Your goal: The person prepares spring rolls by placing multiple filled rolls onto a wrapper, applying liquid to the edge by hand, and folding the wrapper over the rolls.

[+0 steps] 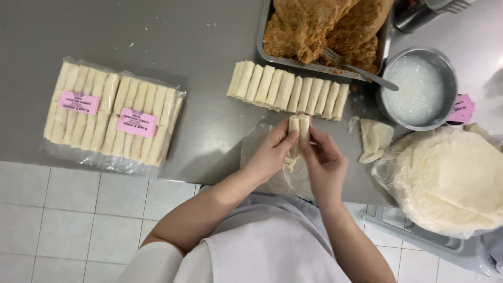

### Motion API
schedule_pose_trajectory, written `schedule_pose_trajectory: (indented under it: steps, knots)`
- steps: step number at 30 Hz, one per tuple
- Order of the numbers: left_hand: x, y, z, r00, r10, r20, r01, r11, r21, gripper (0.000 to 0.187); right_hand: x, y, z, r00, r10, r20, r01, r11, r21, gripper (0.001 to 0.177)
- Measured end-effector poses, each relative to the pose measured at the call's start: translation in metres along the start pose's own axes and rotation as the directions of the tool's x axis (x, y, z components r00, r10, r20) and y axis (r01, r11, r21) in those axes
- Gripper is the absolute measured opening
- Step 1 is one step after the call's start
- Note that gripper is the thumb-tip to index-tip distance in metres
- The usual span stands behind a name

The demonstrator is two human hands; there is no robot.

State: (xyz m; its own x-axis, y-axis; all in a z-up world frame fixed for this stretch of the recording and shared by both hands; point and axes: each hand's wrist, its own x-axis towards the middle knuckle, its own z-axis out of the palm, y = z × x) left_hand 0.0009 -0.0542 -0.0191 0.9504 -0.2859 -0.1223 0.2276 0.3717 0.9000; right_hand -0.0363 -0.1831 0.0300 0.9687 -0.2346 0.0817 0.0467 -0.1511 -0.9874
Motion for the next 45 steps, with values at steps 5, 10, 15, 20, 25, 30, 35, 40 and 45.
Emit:
schedule_pose_trajectory:
  steps: [5,10,15,20,25,30,35,40,45]
  knots:
    - [0.003,-0.009,0.027,0.998,0.050,0.023,-0.049,0.997,-0.063,0.055,-0.010,0.046,-0.010,0.977,-0.208,-0.034,0.208,0.978,-0.023,0.066]
    - [0.004,-0.005,0.039,0.999,0.010,0.032,-0.010,1.000,-0.021,0.057,-0.005,0.045,-0.019,0.979,-0.203,-0.036,0.200,0.977,-0.078,0.063]
    - [0.002,-0.010,0.039,1.000,-0.018,0.000,0.018,0.998,-0.059,0.064,0.004,0.053,-0.025,0.992,-0.089,-0.091,0.090,0.996,0.015,0.060]
    - [-0.018,0.004,-0.023,0.991,0.128,-0.051,-0.094,0.900,0.425,0.052,0.076,0.058,-0.156,0.960,-0.199,-0.198,0.173,0.975,-0.142,0.054]
    - [-0.041,-0.003,-0.070,0.889,0.456,0.046,-0.268,0.437,0.859,0.036,0.158,0.017,-0.217,0.960,-0.245,0.138,0.261,0.590,-0.764,0.056]
    - [-0.056,-0.008,-0.072,0.896,0.426,0.126,-0.284,0.334,0.899,0.040,0.185,0.007,-0.205,0.918,-0.016,0.397,0.359,0.460,-0.812,0.045]
    - [-0.057,-0.015,-0.070,0.909,0.393,0.141,-0.289,0.349,0.891,0.039,0.198,0.017,-0.193,0.913,0.060,0.404,0.353,0.380,-0.855,0.048]
    - [-0.055,-0.015,-0.070,0.931,0.330,0.154,-0.281,0.383,0.880,0.037,0.195,0.012,-0.191,0.911,-0.027,0.412,0.381,0.441,-0.813,0.048]
    - [-0.047,-0.012,-0.068,0.919,0.341,0.199,-0.322,0.353,0.878,0.040,0.201,0.025,-0.202,0.912,-0.058,0.406,0.391,0.421,-0.818,0.047]
